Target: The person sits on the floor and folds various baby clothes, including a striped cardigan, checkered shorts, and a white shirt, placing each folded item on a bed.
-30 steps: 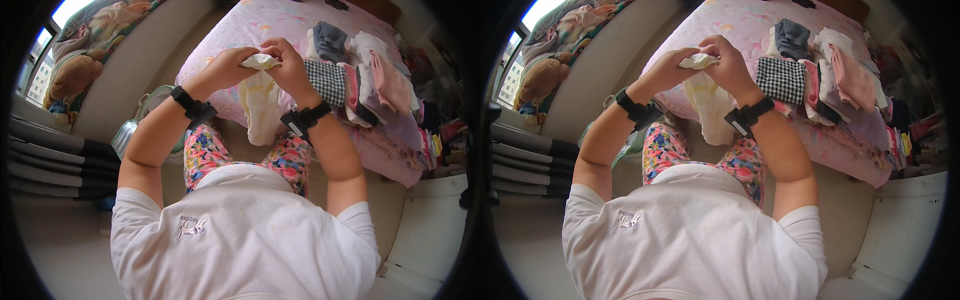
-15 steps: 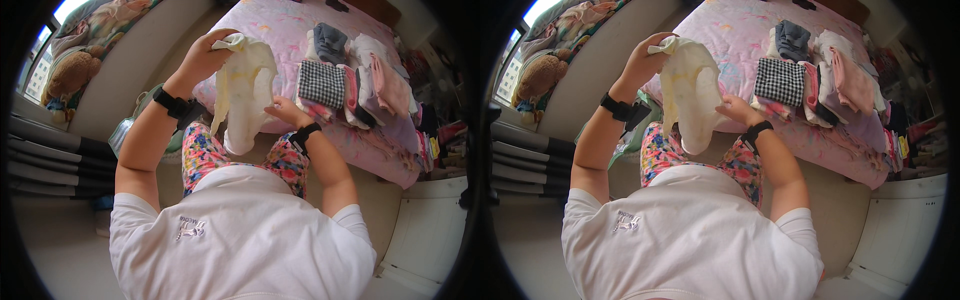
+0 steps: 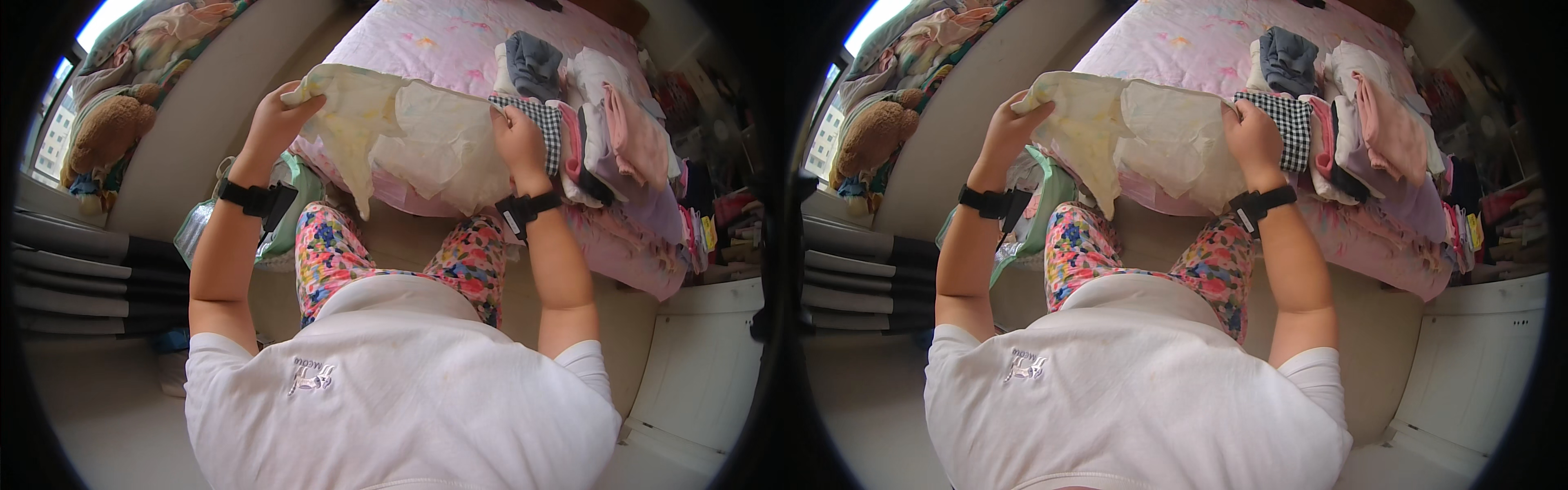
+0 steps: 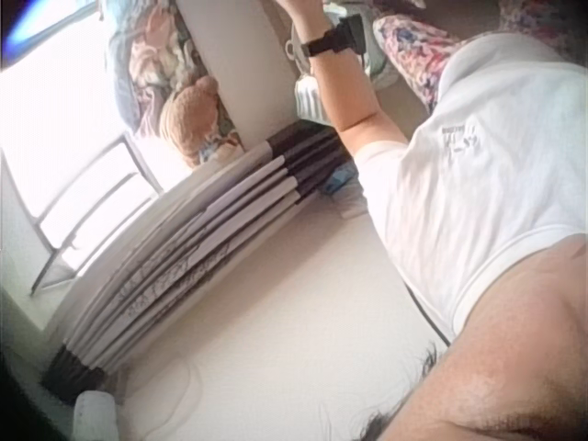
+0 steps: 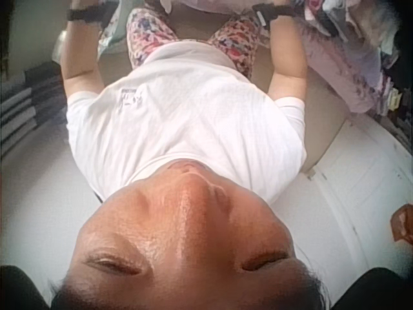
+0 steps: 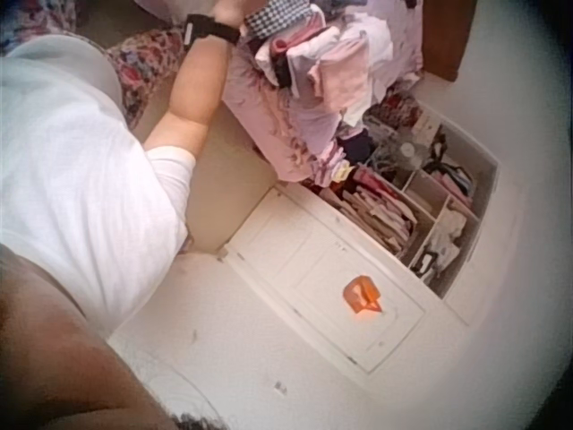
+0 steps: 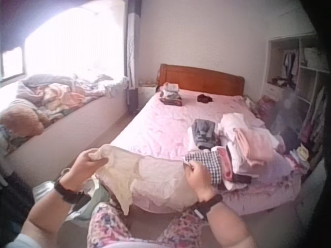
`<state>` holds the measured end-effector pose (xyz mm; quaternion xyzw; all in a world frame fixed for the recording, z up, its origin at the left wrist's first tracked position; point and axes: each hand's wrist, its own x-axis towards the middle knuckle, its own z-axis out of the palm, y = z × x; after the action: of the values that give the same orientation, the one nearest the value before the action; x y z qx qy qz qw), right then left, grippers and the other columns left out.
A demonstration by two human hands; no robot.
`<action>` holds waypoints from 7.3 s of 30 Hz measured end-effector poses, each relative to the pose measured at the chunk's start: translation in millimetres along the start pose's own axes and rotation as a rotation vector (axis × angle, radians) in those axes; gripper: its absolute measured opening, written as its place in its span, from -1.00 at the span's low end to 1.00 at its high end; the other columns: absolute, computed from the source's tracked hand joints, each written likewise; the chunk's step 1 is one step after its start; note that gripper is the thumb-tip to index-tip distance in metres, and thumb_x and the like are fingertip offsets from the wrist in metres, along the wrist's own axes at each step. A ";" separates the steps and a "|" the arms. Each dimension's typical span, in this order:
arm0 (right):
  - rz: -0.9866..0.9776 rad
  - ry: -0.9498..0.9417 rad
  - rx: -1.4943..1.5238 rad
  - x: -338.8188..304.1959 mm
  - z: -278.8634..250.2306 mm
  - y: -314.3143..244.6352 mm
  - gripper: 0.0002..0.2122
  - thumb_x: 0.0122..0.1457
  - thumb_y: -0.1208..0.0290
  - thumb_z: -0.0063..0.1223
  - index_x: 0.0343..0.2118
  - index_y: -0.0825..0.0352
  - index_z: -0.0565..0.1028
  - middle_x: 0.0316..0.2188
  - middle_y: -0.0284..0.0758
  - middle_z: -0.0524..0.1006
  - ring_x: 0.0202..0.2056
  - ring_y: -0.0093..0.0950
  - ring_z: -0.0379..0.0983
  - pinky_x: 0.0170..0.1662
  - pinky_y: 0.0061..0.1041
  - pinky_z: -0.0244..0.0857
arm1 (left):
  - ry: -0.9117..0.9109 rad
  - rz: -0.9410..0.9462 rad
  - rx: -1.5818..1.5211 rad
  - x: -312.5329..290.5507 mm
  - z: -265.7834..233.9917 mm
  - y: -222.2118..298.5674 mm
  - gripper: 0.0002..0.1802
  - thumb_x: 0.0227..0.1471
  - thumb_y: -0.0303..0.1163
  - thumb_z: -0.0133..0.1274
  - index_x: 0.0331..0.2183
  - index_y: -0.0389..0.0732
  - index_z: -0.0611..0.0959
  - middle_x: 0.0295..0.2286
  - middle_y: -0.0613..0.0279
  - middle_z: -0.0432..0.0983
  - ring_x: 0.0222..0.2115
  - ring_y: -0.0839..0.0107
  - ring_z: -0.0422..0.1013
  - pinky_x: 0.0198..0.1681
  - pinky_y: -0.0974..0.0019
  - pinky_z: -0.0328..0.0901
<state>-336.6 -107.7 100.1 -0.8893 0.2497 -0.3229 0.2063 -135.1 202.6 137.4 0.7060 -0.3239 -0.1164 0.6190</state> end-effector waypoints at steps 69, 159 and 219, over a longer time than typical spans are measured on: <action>0.958 -0.420 1.415 -55.1 187.9 92.0 -0.74 0.07 0.40 0.13 -0.20 0.26 0.34 -0.39 -0.40 0.46 -0.36 -0.55 0.40 -0.22 -0.55 0.30 | -0.441 -0.806 -0.274 29.1 209.2 -200.1 -0.41 0.04 -0.09 0.11 -0.01 -0.30 0.42 -0.18 0.18 0.44 -0.22 0.43 0.38 -0.15 0.36 0.26; 0.112 -0.683 0.313 133.0 305.1 65.5 -0.79 0.05 0.38 0.19 -0.29 0.38 0.55 -0.39 -0.41 0.56 -0.35 -0.63 0.42 -0.23 -0.61 0.29 | -0.354 -0.567 0.517 3.4 85.9 -219.3 -0.75 -0.04 -0.23 0.02 -0.34 -0.16 0.61 -0.42 0.12 0.55 -0.36 0.12 0.47 -0.32 0.15 0.35; 0.428 -0.770 0.555 120.6 328.9 84.2 -0.84 0.03 0.41 0.24 -0.49 0.34 0.46 -0.54 -0.47 0.45 -0.48 -0.67 0.30 -0.37 -0.64 0.22 | -0.198 -0.688 0.416 154.0 135.6 -254.8 -0.72 -0.18 -0.16 0.18 -0.38 -0.09 0.70 -0.44 0.21 0.61 -0.40 0.30 0.52 -0.31 0.26 0.36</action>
<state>-59.7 -176.2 -119.9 -0.7845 0.2369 0.0229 0.5726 -14.4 7.8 -96.0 0.8685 -0.1438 -0.3159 0.3540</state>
